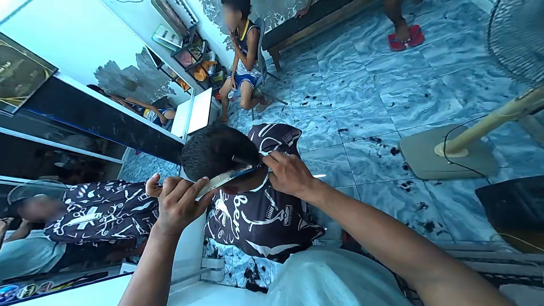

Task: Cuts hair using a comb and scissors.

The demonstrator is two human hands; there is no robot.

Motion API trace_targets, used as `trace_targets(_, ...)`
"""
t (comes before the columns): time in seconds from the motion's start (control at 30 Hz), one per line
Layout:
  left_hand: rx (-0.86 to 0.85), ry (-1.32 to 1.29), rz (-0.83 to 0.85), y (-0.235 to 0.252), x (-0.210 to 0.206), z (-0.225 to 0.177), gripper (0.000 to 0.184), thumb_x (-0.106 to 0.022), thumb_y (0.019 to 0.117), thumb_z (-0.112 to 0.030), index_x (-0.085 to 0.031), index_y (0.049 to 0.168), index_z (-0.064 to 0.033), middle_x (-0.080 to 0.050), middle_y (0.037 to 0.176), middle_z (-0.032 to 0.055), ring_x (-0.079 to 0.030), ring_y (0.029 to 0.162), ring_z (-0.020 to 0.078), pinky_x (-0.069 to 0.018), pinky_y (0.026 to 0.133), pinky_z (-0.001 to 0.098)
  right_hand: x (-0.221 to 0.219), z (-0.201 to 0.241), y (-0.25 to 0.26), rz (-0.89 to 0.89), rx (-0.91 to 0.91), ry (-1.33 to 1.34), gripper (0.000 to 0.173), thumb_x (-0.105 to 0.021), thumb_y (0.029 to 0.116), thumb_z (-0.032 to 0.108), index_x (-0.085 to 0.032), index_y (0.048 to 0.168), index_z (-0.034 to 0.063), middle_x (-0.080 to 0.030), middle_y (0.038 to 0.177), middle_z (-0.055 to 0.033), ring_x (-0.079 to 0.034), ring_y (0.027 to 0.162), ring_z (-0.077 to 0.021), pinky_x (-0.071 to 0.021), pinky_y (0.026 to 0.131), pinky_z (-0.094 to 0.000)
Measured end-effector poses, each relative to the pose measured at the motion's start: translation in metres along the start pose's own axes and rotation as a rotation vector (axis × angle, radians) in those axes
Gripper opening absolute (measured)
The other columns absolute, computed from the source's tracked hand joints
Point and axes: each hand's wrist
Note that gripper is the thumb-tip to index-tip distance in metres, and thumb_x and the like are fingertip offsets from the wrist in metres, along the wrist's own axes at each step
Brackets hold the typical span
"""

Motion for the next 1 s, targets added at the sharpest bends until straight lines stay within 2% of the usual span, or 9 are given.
trace_targets(0.13, 0.005, 0.013, 0.02, 0.003, 0.005, -0.001, 0.033, -0.076, 0.0914, -0.044, -0.076, 0.112, -0.0181, -0.061, 0.076, 0.0031, -0.058, 0.086, 0.0207, -0.026, 0.11, 0.0545, -0.001, -0.008, 0.007, -0.018, 0.039, -0.02, 0.028, -0.064, 0.0878, 0.005, -0.07, 0.115, 0.0108, -0.07, 0.107, -0.0126, -0.071, 0.086, -0.0311, -0.0565, 0.066, -0.0495)
trace_targets(0.27, 0.035, 0.009, 0.056, 0.01, -0.002, -0.011, 0.035, -0.074, 0.0932, -0.043, -0.077, 0.113, -0.0143, -0.062, 0.077, 0.0071, -0.059, 0.086, 0.0247, -0.0278, 0.11, 0.0536, 0.033, -0.009, 0.007, 0.086, -0.004, 0.023, 0.035, -0.067, 0.0898, 0.004, -0.07, 0.125, 0.0105, -0.069, 0.117, -0.015, -0.069, 0.101, -0.0334, -0.057, 0.081, -0.054)
trace_targets(0.37, 0.226, 0.11, -0.016, -0.002, 0.021, -0.013, 0.036, -0.073, 0.0941, -0.04, -0.076, 0.108, -0.0079, -0.063, 0.079, 0.0132, -0.059, 0.084, 0.0302, -0.0354, 0.104, 0.0543, 0.023, -0.017, 0.014, 0.066, 0.004, 0.072, 0.035, -0.066, 0.0879, 0.003, -0.068, 0.122, 0.0117, -0.069, 0.113, -0.0127, -0.071, 0.091, -0.0321, -0.0594, 0.07, -0.0544)
trace_targets(0.47, 0.453, 0.108, -0.081, -0.009, 0.01, -0.036, 0.035, -0.056, 0.1052, -0.036, -0.068, 0.112, -0.0039, -0.064, 0.091, 0.0154, -0.059, 0.097, 0.0304, -0.0356, 0.106, 0.0533, 0.027, -0.049, 0.012, 0.03, -0.179, 0.206, 0.043, -0.065, 0.0919, 0.014, -0.061, 0.134, 0.0057, -0.069, 0.123, -0.0149, -0.071, 0.105, -0.0308, -0.0588, 0.087, -0.0554)
trace_targets(0.63, 0.413, -0.049, 0.128, -0.038, -0.04, -0.083, 0.038, -0.05, 0.1068, -0.032, -0.072, 0.087, -0.0077, -0.064, 0.068, 0.007, -0.062, 0.074, 0.0234, -0.0355, 0.107, 0.0573, 0.004, -0.057, 0.006, -0.028, -0.207, 0.127, 0.039, -0.064, 0.0936, 0.015, -0.061, 0.131, 0.0055, -0.068, 0.12, -0.0169, -0.072, 0.091, -0.035, -0.0595, 0.073, -0.0572)
trace_targets(0.73, 0.301, 0.035, 0.28, -0.057, -0.039, -0.084, 0.037, -0.053, 0.1048, -0.048, -0.076, 0.109, -0.0192, -0.064, 0.077, 0.0043, -0.062, 0.082, 0.0235, -0.033, 0.106, 0.0563, -0.014, -0.056, -0.002, -0.087, 0.058, -0.009, 0.027, -0.067, 0.0906, 0.004, -0.071, 0.117, 0.0082, -0.069, 0.11, -0.0166, -0.071, 0.085, -0.0341, -0.0575, 0.065, -0.0533)
trace_targets(0.8, 0.276, 0.084, 0.285, -0.057, -0.028, -0.078, 0.037, -0.058, 0.1022, -0.05, -0.074, 0.116, -0.0196, -0.064, 0.082, 0.0073, -0.061, 0.088, 0.0263, -0.0293, 0.109, 0.0576, -0.023, -0.053, -0.005, -0.081, 0.21, -0.062, 0.025, -0.069, 0.0877, 0.0, -0.073, 0.11, 0.0106, -0.07, 0.103, -0.015, -0.071, 0.089, -0.0346, -0.056, 0.067, -0.053)
trace_targets(0.9, 0.246, 0.154, 0.271, -0.044, -0.009, -0.061, 0.032, -0.064, 0.1001, -0.042, -0.074, 0.117, -0.0169, -0.066, 0.086, 0.0092, -0.062, 0.092, 0.0301, -0.027, 0.11, 0.064, -0.026, -0.04, -0.004, -0.075, 0.219, -0.093, 0.024, -0.068, 0.0898, 0.008, -0.071, 0.113, 0.0126, -0.068, 0.107, -0.0133, -0.069, 0.097, -0.0326, -0.056, 0.071, -0.0503)
trace_targets(1.0, 0.21, 0.215, 0.214, -0.026, 0.0, -0.048, 0.031, -0.066, 0.0995, -0.041, -0.074, 0.12, -0.0184, -0.062, 0.086, 0.0076, -0.058, 0.093, 0.0294, -0.0237, 0.11, 0.0618, -0.018, -0.032, 0.002, -0.117, 0.188, -0.071, 0.027, -0.066, 0.0882, 0.001, -0.072, 0.113, 0.0107, -0.07, 0.098, -0.0123, -0.07, 0.079, -0.0298, -0.0553, 0.06, -0.0458)
Point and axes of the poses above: each hand's wrist, its own y-axis towards the middle knuckle, its own x-axis out of the back of the hand, z = x × y
